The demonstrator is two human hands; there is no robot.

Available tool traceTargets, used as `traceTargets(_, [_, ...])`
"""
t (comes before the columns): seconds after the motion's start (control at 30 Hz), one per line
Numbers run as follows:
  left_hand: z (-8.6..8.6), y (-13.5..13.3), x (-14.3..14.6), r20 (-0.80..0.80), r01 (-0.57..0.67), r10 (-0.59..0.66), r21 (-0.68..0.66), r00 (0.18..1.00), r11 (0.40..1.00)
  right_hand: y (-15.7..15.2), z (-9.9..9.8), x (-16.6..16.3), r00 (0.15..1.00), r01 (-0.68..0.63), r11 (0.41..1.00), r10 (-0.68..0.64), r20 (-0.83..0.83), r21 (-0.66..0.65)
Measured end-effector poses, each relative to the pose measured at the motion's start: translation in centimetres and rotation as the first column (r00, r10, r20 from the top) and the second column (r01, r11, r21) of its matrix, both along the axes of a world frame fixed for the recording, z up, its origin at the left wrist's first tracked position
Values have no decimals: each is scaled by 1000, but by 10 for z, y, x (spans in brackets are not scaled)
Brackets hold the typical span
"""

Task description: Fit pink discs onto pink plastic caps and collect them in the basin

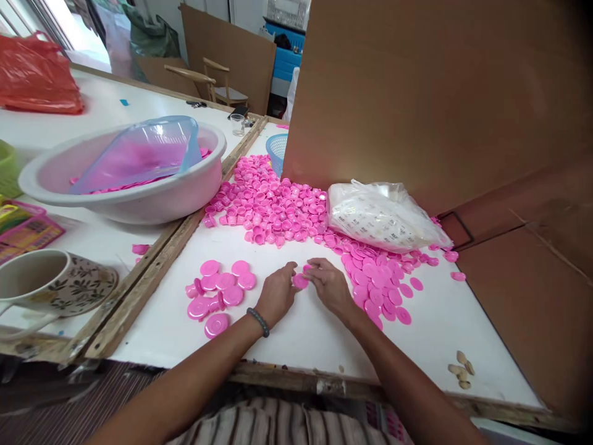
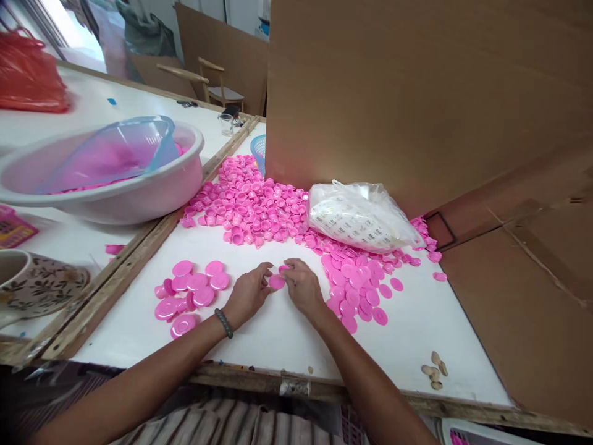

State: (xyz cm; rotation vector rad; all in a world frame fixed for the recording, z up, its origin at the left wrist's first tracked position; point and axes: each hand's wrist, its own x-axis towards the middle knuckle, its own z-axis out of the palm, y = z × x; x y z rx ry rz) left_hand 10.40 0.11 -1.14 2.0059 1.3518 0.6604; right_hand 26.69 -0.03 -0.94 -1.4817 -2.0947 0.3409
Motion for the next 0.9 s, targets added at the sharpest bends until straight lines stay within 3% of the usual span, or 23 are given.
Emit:
traceTargets(0.13, [-5, 2, -1, 66, -4, 5, -19, 998, 1000, -24, -10, -11, 998, -34, 999, 32, 62, 30])
traceTargets(0.27, [-5, 1, -1, 84, -16, 18, -34, 996, 999, -24, -15, -13, 961, -61, 994, 32, 275, 96])
traceTargets(0.6, [-10, -1, -2, 96, -21, 24, -36, 995, 999, -26, -10, -22, 859, -136, 973, 22, 512, 185])
traceTargets(0.77, [-11, -1, -2, 116, -15, 15, -5, 993, 1000, -24, -15, -18, 931, -81, 973, -3, 364, 216])
traceTargets(0.9, [-11, -2, -2, 108, -10, 8, 18, 994, 1000, -21, -15, -13, 978, -20, 986, -14, 210, 163])
